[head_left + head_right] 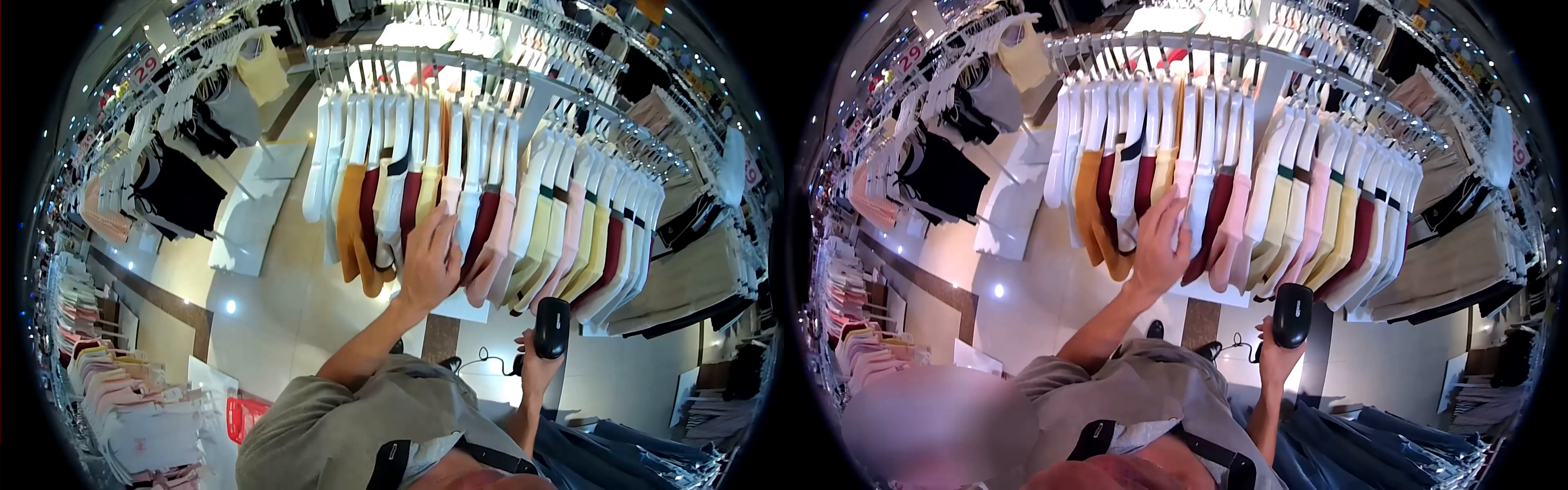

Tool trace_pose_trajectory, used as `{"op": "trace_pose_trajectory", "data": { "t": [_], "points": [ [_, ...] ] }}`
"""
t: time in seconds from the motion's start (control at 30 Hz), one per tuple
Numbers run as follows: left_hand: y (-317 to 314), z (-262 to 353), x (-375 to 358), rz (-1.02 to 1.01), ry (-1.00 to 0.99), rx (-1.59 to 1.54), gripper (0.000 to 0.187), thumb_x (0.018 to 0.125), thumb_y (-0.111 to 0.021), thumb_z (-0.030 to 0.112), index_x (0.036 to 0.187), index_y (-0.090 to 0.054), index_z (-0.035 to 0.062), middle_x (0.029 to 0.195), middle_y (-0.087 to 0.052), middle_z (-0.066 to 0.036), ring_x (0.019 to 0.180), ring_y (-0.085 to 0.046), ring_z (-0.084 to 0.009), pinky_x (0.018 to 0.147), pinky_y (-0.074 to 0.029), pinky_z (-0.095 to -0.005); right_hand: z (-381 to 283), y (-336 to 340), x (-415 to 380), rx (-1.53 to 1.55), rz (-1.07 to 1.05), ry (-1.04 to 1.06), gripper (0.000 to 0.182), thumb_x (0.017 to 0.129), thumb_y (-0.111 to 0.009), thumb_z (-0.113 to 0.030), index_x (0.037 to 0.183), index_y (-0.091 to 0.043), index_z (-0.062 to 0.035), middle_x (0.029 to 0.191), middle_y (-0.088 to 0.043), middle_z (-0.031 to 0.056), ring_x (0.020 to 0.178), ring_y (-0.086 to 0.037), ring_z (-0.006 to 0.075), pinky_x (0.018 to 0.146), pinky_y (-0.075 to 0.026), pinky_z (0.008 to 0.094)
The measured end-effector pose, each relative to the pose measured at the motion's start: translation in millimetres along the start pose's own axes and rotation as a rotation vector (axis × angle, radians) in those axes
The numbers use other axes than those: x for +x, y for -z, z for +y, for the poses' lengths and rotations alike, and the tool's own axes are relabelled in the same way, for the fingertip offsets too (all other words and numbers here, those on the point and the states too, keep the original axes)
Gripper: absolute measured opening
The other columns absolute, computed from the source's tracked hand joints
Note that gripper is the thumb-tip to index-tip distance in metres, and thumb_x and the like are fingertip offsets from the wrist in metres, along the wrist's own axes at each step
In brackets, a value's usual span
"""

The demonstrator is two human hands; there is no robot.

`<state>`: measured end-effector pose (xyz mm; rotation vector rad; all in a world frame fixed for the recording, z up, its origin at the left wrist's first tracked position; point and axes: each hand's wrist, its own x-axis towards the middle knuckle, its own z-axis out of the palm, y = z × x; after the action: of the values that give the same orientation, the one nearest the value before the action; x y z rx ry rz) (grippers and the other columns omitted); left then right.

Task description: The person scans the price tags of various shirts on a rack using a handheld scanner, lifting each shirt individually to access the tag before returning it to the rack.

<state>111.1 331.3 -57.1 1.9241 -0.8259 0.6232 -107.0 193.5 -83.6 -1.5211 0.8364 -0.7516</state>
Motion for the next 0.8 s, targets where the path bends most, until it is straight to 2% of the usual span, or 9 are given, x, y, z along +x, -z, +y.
{"op": "trace_pose_trajectory", "data": {
  "t": [0.07, 0.17, 0.2, 0.27, 0.47, 0.5, 0.6, 0.63, 0.8],
  "points": [
    [4, -15, -3, 0.019, -0.012, -0.011, 0.037, 0.083, -0.064, 0.003, 0.120, -0.062, -0.0015, 0.132, -0.054, -0.020, 0.120, -0.052, -0.0385, 0.099, -0.042, -0.0449, 5, 1, 1, -0.013, -0.008, 0.012, 0.019, 0.088, -0.071, -0.004, 0.102, -0.063, 0.0053, 0.078, -0.068, 0.0075, 0.068, -0.067, 0.0150, 0.062, -0.053, 0.0283],
    [27, -15, 9, 0.216, 0.028, 0.247, 0.032, 0.083, -0.065, 0.000, 0.115, -0.064, -0.0029, 0.124, -0.057, -0.020, 0.113, -0.053, -0.0380, 0.098, -0.042, -0.0440, 13, 3, 3, -0.021, 0.010, 0.002, 0.021, 0.088, -0.071, -0.004, 0.105, -0.063, 0.0052, 0.080, -0.068, 0.0081, 0.068, -0.068, 0.0159, 0.062, -0.053, 0.0286],
    [33, -18, 15, 0.231, 0.063, 0.307, 0.037, 0.082, -0.067, 0.002, 0.119, -0.062, -0.0016, 0.119, -0.056, -0.019, 0.111, -0.051, -0.0378, 0.097, -0.042, -0.0450, 14, 4, 3, -0.019, 0.022, -0.006, 0.022, 0.088, -0.071, -0.004, 0.106, -0.062, 0.0053, 0.080, -0.068, 0.0084, 0.068, -0.069, 0.0162, 0.062, -0.053, 0.0288],
    [42, -29, 22, 0.196, 0.169, 0.326, 0.043, 0.083, -0.066, 0.001, 0.125, -0.058, 0.0010, 0.121, -0.054, -0.019, 0.113, -0.050, -0.0373, 0.098, -0.041, -0.0448, 14, 3, 3, -0.012, 0.043, -0.020, 0.024, 0.088, -0.071, -0.005, 0.108, -0.062, 0.0054, 0.082, -0.069, 0.0092, 0.068, -0.069, 0.0170, 0.063, -0.054, 0.0293],
    [47, -39, 39, 0.063, 0.193, 0.284, 0.044, 0.087, -0.062, -0.001, 0.130, -0.056, 0.0040, 0.125, -0.050, -0.018, 0.114, -0.049, -0.0364, 0.098, -0.041, -0.0432, 22, 7, 6, -0.048, 0.015, -0.039, 0.027, 0.088, -0.071, -0.004, 0.111, -0.061, 0.0056, 0.083, -0.069, 0.0096, 0.070, -0.070, 0.0181, 0.063, -0.054, 0.0291],
    [45, -37, 40, 0.011, 0.230, 0.358, 0.039, 0.087, -0.066, 0.006, 0.126, -0.060, 0.0058, 0.131, -0.048, -0.018, 0.119, -0.046, -0.0365, 0.100, -0.037, -0.0450, 21, 6, 6, -0.053, 0.010, -0.044, 0.027, 0.088, -0.071, -0.003, 0.111, -0.061, 0.0056, 0.083, -0.069, 0.0095, 0.070, -0.070, 0.0182, 0.063, -0.054, 0.0291],
    [37, -25, 44, 0.044, 0.096, 0.466, 0.033, 0.086, -0.071, 0.015, 0.118, -0.066, 0.0072, 0.136, -0.045, -0.018, 0.125, -0.041, -0.0368, 0.104, -0.031, -0.0488, 18, 2, 6, -0.023, 0.032, -0.039, 0.024, 0.087, -0.072, -0.004, 0.108, -0.063, 0.0057, 0.083, -0.069, 0.0093, 0.070, -0.070, 0.0179, 0.063, -0.054, 0.0293],
    [30, -30, 44, 0.032, 0.086, 0.456, 0.032, 0.085, -0.074, 0.023, 0.111, -0.070, 0.0056, 0.140, -0.042, -0.019, 0.131, -0.035, -0.0379, 0.106, -0.025, -0.0523, 17, 1, 5, -0.029, 0.026, -0.042, 0.023, 0.087, -0.072, -0.004, 0.107, -0.063, 0.0059, 0.083, -0.069, 0.0093, 0.070, -0.070, 0.0179, 0.063, -0.054, 0.0293],
    [17, -34, 58, -0.042, 0.063, 0.589, 0.035, 0.082, -0.076, 0.027, 0.107, -0.070, 0.0031, 0.148, -0.037, -0.020, 0.138, -0.029, -0.0403, 0.112, -0.019, -0.0571, 17, -2, 3, -0.028, 0.006, -0.050, 0.022, 0.087, -0.072, -0.005, 0.105, -0.064, 0.0061, 0.082, -0.069, 0.0091, 0.071, -0.070, 0.0172, 0.063, -0.054, 0.0293]
  ]
}}
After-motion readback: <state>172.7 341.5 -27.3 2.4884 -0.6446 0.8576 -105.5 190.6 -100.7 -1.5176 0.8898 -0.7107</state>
